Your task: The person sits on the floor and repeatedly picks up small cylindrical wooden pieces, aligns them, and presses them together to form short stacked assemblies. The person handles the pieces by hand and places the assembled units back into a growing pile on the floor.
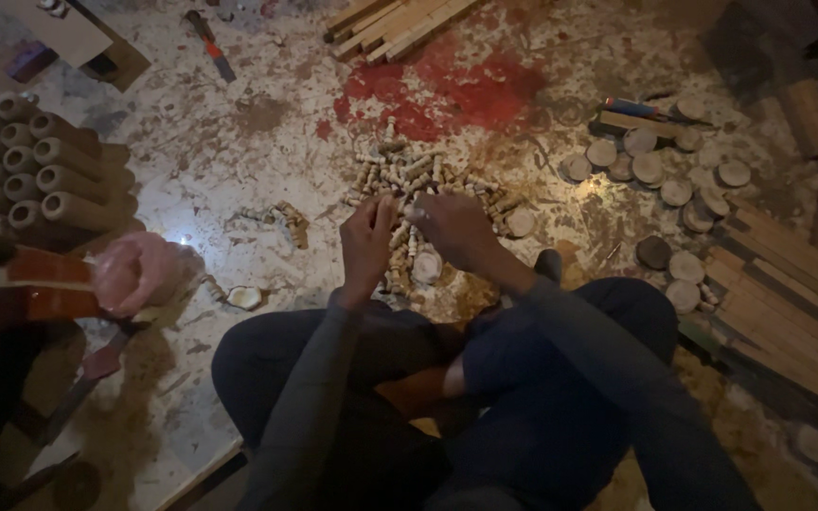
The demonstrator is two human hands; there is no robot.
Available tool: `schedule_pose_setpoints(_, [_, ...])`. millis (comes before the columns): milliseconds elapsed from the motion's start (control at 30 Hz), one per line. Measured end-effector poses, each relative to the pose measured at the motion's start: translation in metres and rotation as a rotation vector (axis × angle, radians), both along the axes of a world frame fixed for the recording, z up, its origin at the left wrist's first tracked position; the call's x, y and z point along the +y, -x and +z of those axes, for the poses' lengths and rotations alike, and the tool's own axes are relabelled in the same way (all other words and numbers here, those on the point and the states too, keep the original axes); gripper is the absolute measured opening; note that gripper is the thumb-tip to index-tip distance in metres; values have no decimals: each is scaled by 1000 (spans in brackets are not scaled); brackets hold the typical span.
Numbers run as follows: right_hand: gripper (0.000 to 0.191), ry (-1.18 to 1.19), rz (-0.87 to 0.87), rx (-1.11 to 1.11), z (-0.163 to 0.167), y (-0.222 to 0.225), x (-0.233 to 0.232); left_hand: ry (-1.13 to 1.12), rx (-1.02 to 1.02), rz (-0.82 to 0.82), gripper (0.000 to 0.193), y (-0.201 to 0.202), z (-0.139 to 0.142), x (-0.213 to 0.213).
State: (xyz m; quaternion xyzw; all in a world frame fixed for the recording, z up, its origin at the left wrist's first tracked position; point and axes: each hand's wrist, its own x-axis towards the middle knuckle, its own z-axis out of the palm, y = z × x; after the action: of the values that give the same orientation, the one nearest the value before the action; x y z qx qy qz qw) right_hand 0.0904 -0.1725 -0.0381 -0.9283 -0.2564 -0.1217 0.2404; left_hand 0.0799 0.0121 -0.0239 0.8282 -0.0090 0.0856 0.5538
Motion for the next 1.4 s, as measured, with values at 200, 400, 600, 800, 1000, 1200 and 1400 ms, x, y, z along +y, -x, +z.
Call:
schedule_pose_setpoints(200, [50, -650, 124, 917, -13, -19, -9, -174, -361, -125, 29, 6, 23, -2])
schedule_pose_setpoints(400, [28, -26, -23, 14, 3, 0, -5, -32, -77, -15, 33, 8, 13, -5])
schedule_pose_setpoints(600, [40, -84, -21, 437, 12, -2, -5, -39, 63, -29, 33, 5, 13, -2])
schedule_pose_setpoints(800, [53, -638, 157, 878, -14, -17, -11, -196, -447, -104, 28, 11, 25, -4])
schedule_pose_setpoints(1000, [22, -83, 78, -30, -6, -6, -11, 37, 99, -36, 35, 4, -5, -3])
schedule_pose_setpoints(1200, [22, -2, 145, -205, 10, -1, -7, -34, -14, -11, 31, 0, -8, 2])
schedule_pose_setpoints(1400, [55, -579, 226, 857, -8, -14, -13, -267, -477, -114, 26, 9, 16, -4])
